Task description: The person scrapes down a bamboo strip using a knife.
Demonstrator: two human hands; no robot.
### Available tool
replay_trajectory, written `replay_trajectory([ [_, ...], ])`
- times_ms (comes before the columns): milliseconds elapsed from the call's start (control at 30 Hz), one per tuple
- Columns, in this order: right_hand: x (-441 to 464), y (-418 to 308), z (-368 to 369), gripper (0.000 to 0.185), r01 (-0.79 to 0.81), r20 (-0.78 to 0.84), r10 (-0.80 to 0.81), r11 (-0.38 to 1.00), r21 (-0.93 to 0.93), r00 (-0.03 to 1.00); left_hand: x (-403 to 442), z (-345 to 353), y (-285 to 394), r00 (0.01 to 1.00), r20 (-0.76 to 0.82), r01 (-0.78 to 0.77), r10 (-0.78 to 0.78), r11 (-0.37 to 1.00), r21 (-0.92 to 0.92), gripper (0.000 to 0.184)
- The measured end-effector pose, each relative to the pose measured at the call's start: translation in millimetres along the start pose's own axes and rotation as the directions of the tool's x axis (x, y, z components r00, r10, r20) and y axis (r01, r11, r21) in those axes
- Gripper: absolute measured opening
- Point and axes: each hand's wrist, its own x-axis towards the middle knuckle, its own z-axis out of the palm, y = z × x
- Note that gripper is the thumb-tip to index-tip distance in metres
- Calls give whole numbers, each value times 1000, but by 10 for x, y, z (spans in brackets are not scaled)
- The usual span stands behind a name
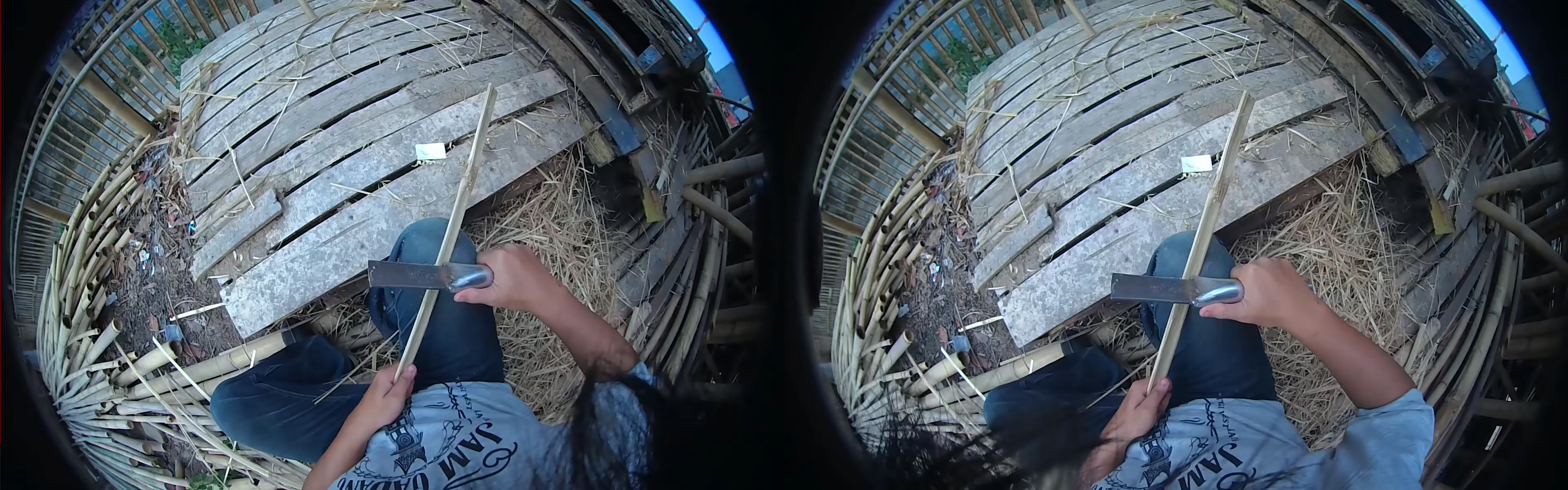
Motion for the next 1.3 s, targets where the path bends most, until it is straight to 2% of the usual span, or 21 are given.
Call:
replay_trajectory([
  [33,-13,7,34,69,58,9,-58,997,-44,998,-17,-6,1,1000,4,9,-9,1000,2,29],
  [100,70,153,-164,65,6,-189,-18,998,-61,982,-58,-4,5,981,-96,-153,170,975,160,33],
  [133,150,261,-244,59,-184,-179,225,958,220,958,-88,0,26,982,-95,-150,166,976,159,33],
  [233,191,252,-247,55,-196,-216,241,958,210,946,-81,-9,105,976,-92,-175,196,966,191,31],
  [267,163,193,-162,57,-197,-202,245,953,231,948,-87,-28,86,995,-51,-79,85,991,105,31],
  [300,96,172,-54,59,-53,-239,76,994,100,968,-82,-38,62,1000,1,21,-21,1000,22,31],
  [367,-27,-8,-91,60,179,-16,-185,965,-192,983,-54,-37,15,1000,-27,-6,7,999,49,33],
  [433,49,136,-184,61,184,64,-173,946,-266,983,-76,-32,-71,998,-29,-52,56,992,114,33],
  [500,197,559,-274,63,-223,-245,234,972,72,941,-96,12,-126,999,-8,37,-37,999,28,32],
  [600,153,789,-297,63,-291,-312,369,918,268,876,-112,9,-177,999,-23,-28,29,999,28,32],
  [633,121,688,-287,63,-280,-312,354,924,259,882,-96,5,-180,999,-34,-35,36,999,18,32],
  [700,-58,347,-232,63,-139,-190,138,990,8,972,-65,18,-201,999,2,-33,33,999,-27,33],
  [767,-111,100,-191,63,49,-1,-51,972,-232,999,-45,21,-173,1000,-1,-21,21,1000,14,33],
  [800,-85,108,-178,64,63,-6,-67,964,-259,998,-49,25,-162,1000,-17,-12,13,998,59,32],
  [833,-21,232,-181,64,55,-1,-57,966,-252,998,-61,34,-167,1000,-10,-2,3,998,61,32],
  [900,154,579,-225,62,-94,-304,76,995,-44,950,-87,23,-160,999,-35,-25,28,996,84,32],
  [967,230,732,-341,58,-159,-387,118,984,-77,915,-97,8,-131,998,-47,-43,47,994,98,30],
  [1133,42,294,-194,57,-96,-276,145,979,182,950,-73,26,16,996,-82,-36,47,990,133,23],
  [1200,-69,177,-205,58,91,-1,-93,977,-194,996,-72,27,16,991,-125,-22,53,970,241,19],
  [1233,-64,268,-195,58,76,1,-77,980,-185,997,-82,34,28,993,-112,-14,42,969,248,19],
  [1300,51,579,-281,60,-155,-215,165,986,64,963,-88,57,77,981,-145,-86,128,961,262,18],
])
